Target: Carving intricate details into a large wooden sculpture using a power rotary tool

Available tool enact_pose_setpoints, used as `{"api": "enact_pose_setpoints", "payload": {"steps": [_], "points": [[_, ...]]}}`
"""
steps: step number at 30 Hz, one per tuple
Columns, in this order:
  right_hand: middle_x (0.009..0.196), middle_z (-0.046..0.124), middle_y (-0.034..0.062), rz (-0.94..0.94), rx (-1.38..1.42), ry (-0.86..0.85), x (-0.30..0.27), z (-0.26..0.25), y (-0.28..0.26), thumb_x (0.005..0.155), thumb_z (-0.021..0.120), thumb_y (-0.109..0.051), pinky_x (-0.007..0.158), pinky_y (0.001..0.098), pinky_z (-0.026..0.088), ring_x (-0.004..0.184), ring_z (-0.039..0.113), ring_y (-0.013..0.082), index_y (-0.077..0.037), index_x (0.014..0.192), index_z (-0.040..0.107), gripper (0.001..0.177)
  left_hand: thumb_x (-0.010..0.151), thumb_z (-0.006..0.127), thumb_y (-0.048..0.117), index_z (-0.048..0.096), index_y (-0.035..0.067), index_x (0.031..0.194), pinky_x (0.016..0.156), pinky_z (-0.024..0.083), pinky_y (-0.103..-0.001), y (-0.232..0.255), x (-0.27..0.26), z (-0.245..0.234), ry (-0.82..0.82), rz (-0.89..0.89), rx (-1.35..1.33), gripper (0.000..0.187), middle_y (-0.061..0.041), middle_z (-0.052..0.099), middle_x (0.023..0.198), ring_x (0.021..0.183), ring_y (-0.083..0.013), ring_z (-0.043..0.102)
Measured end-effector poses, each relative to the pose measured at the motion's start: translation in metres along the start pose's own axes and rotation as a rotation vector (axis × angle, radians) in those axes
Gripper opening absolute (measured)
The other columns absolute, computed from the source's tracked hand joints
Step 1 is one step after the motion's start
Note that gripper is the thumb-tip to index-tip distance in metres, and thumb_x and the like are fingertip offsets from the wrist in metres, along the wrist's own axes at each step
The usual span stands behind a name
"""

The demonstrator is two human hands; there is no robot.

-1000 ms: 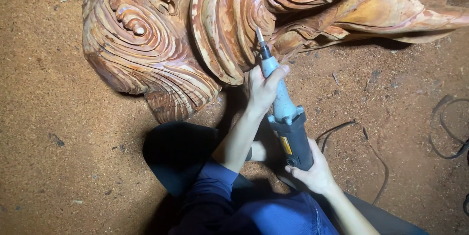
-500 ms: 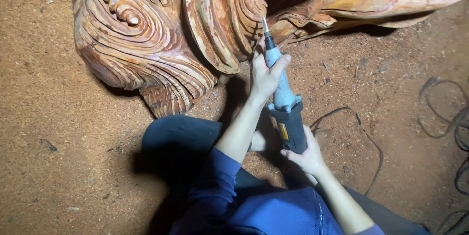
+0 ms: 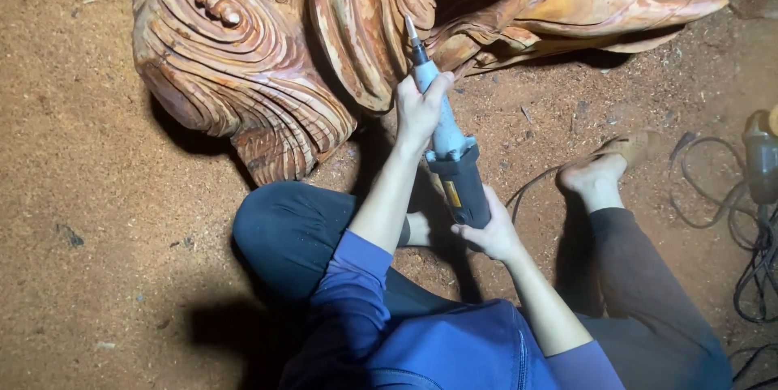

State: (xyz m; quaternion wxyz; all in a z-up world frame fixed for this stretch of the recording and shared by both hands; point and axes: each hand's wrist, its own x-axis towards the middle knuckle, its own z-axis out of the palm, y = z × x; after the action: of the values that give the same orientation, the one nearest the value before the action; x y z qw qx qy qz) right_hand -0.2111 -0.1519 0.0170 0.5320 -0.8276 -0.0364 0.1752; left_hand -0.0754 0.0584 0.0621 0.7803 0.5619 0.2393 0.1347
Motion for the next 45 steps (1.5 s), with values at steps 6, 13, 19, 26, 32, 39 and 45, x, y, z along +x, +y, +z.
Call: {"api": "enact_pose_setpoints", "payload": {"steps": [6, 13, 19, 26, 32, 39, 45], "points": [[0.102, 0.068, 0.0133, 0.015, 0.016, -0.003, -0.004, 0.003, 0.007, 0.055, 0.097, -0.015, 0.085, 0.0447, 0.050, 0.095, 0.064, 0.0254, -0.011, 0.128, 0.063, 0.081, 0.075, 0.079, 0.027, 0.068, 0.006, 0.076, 0.070, 0.050, -0.036, -0.010, 0.001, 0.002, -0.044, 0.011, 0.040, 0.023, -0.008, 0.061, 0.068, 0.071, -0.0200, 0.060], [0.106, 0.067, 0.0156, 0.011, -0.012, -0.008, 0.001, 0.007, 0.013, 0.054, 0.099, -0.020, 0.088, 0.0475, 0.050, 0.099, 0.064, 0.0274, -0.012, 0.133, 0.061, 0.087, 0.076, 0.077, 0.027, 0.067, 0.008, 0.072, 0.065, 0.047, -0.032, -0.005, 0.002, 0.004, -0.037, 0.032, 0.024, 0.022, -0.005, 0.059, 0.063, 0.065, -0.0179, 0.058], [0.113, 0.067, 0.0190, 0.040, -0.022, 0.025, -0.009, 0.003, 0.028, 0.057, 0.099, -0.022, 0.092, 0.0528, 0.050, 0.105, 0.066, 0.0337, -0.011, 0.136, 0.058, 0.089, 0.082, 0.079, 0.032, 0.069, 0.014, 0.076, 0.063, 0.048, -0.029, -0.025, -0.002, 0.008, -0.136, 0.067, 0.055, 0.021, -0.001, 0.064, 0.064, 0.062, -0.0135, 0.062], [0.123, 0.066, 0.0214, 0.032, -0.280, -0.016, 0.033, -0.091, 0.008, 0.049, 0.097, -0.024, 0.099, 0.0586, 0.048, 0.117, 0.064, 0.0400, -0.016, 0.141, 0.056, 0.101, 0.086, 0.081, 0.031, 0.070, 0.000, 0.109, 0.078, 0.055, -0.039, 0.005, -0.008, 0.019, -0.130, 0.156, -0.098, 0.040, -0.013, 0.074, 0.081, 0.080, -0.0179, 0.068], [0.120, 0.069, 0.0250, 0.220, -0.625, -0.144, 0.067, -0.119, -0.037, 0.052, 0.096, -0.034, 0.099, 0.0599, 0.050, 0.120, 0.064, 0.0476, -0.032, 0.145, 0.051, 0.103, 0.092, 0.076, 0.031, 0.050, -0.004, 0.146, 0.101, 0.048, -0.046, -0.006, 0.014, 0.019, -0.115, 0.188, -0.129, 0.070, -0.021, 0.071, 0.103, 0.108, -0.0254, 0.063], [0.118, 0.070, 0.0237, 0.252, -0.614, -0.165, 0.073, -0.113, -0.048, 0.053, 0.095, -0.033, 0.098, 0.0589, 0.049, 0.119, 0.065, 0.0468, -0.032, 0.144, 0.051, 0.102, 0.090, 0.077, 0.037, 0.057, 0.003, 0.142, 0.097, 0.049, -0.046, -0.001, 0.016, 0.017, -0.084, 0.101, -0.120, 0.066, -0.018, 0.070, 0.103, 0.102, -0.0240, 0.065], [0.120, 0.068, 0.0283, 0.275, -0.571, -0.156, 0.075, -0.109, -0.065, 0.055, 0.093, -0.030, 0.099, 0.0595, 0.048, 0.121, 0.062, 0.0499, -0.028, 0.145, 0.051, 0.099, 0.088, 0.078, 0.037, 0.063, -0.002, 0.134, 0.090, 0.051, -0.043, 0.013, 0.020, 0.024, -0.047, 0.048, -0.120, 0.062, -0.017, 0.071, 0.098, 0.095, -0.0218, 0.065]]}}
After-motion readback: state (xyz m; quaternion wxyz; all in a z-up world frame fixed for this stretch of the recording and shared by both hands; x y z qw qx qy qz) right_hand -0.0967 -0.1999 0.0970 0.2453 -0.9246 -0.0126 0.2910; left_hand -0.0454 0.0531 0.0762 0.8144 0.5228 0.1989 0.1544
